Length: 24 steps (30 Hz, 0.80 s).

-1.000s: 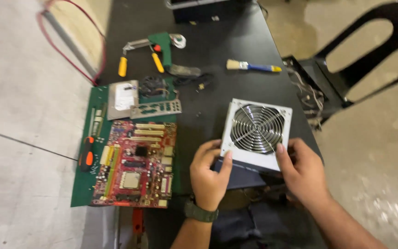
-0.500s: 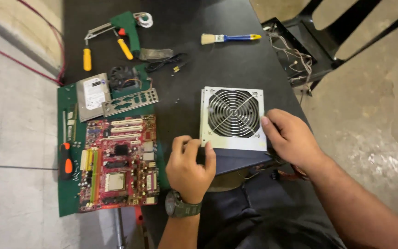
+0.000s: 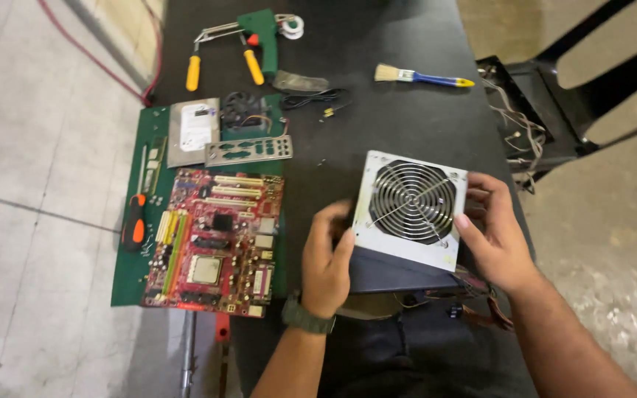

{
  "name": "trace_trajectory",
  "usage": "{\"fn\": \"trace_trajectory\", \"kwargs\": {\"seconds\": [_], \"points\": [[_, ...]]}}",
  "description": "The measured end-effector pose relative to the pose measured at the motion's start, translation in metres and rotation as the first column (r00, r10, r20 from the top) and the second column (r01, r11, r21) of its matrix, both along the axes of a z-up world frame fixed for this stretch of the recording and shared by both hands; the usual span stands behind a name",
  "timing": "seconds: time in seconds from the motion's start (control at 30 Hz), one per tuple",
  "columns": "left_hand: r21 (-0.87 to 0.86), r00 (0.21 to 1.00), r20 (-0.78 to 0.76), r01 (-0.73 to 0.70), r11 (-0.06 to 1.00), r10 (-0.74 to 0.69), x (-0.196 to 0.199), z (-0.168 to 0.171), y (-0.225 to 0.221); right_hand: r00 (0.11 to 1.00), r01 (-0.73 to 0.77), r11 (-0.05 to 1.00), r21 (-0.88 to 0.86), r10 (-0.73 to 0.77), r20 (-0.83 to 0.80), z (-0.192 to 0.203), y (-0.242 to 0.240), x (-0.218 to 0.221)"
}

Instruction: The person is disassembling a computer power supply unit using a screwdriver on a repair bench.

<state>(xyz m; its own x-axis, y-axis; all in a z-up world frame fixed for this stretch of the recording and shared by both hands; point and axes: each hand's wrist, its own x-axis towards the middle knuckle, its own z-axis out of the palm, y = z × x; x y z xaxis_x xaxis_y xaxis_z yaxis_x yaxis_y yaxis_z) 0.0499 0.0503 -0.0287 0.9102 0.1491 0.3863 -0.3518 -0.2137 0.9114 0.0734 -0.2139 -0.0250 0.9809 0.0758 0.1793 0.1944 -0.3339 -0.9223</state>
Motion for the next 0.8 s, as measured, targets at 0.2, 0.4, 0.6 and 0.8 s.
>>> {"fn": "trace_trajectory", "kwargs": {"seconds": [0.2,0.4,0.6,0.8], "points": [[-0.459,0.881,-0.024,0.411,0.788,-0.473,0.035,-0.014,0.001,0.974,-0.218,0.975,-0.048,0.221,0.056,-0.007,-0.003,0.002],[-0.447,0.853,0.016,0.474,0.759,-0.522,0.042,-0.018,-0.004,0.908,-0.377,0.904,-0.2,0.404,0.113,0.007,-0.004,0.002],[-0.34,0.887,0.102,0.457,0.822,-0.451,0.042,-0.022,-0.005,0.928,-0.342,0.93,-0.134,0.357,0.106,0.0,-0.004,0.003],[-0.153,0.867,-0.063,0.481,0.863,-0.494,0.032,-0.005,-0.002,0.937,-0.331,0.928,-0.169,0.345,0.057,0.011,0.003,-0.005]]}}
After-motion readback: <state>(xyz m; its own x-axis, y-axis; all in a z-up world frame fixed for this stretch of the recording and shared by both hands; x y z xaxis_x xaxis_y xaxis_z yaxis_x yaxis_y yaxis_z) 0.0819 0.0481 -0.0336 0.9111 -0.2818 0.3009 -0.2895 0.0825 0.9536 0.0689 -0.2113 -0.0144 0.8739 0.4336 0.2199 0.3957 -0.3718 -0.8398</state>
